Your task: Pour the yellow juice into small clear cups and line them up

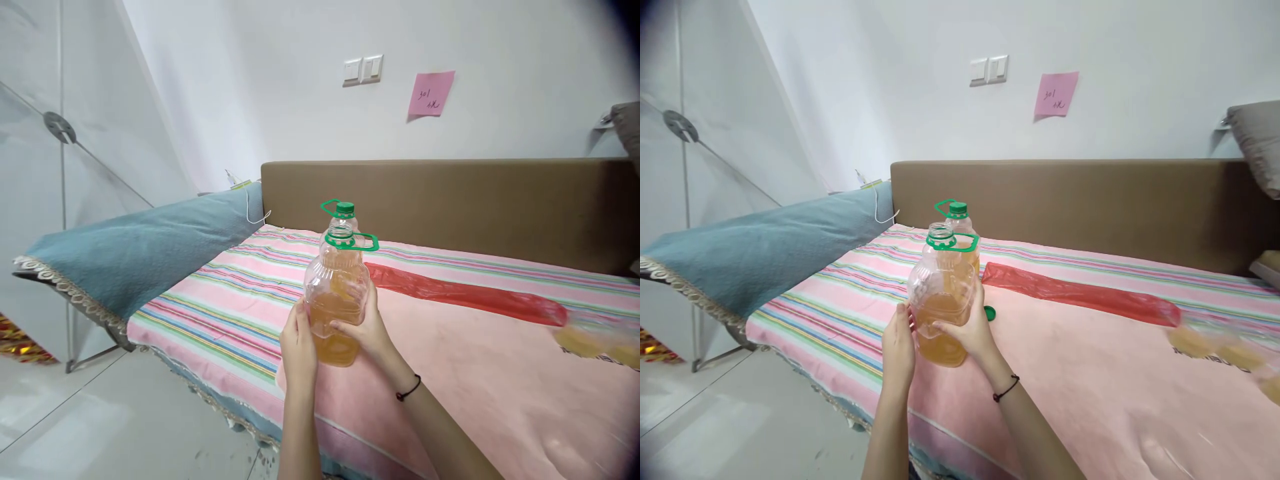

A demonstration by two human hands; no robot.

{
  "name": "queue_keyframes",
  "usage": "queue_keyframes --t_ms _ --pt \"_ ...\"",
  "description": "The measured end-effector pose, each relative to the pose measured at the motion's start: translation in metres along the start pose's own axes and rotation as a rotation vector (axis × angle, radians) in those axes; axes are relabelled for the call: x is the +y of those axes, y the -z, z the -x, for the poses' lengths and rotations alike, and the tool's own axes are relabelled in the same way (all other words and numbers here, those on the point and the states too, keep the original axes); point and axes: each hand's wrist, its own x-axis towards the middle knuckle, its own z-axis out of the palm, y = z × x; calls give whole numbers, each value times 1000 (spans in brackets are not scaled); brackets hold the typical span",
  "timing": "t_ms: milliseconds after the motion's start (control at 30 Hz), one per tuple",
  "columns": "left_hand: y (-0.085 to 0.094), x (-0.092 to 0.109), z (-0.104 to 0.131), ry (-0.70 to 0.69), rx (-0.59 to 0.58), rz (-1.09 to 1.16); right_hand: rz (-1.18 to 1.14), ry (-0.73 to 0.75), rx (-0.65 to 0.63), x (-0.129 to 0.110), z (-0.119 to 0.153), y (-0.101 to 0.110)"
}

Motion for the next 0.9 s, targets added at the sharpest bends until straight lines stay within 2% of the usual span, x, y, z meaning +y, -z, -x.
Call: queue_keyframes --t_ms 233,367,433,533,667,800,900 --pt "3 16 1 161 29 71 -18 94 170 -6 6 -10" --pt "3 25 2 191 71 219 6 121 221 -26 15 -4" --pt "0 29 4 188 49 291 8 108 235 -41 20 5" --pt "-9 34 11 151 -141 381 12 83 256 -66 33 26" --pt "-30 45 29 74 -385 480 91 59 314 -103 61 63" --pt "-60 54 55 7 -661 542 140 12 390 -139 100 103" --pt "-89 59 80 45 -894 652 178 -32 464 -161 133 135"
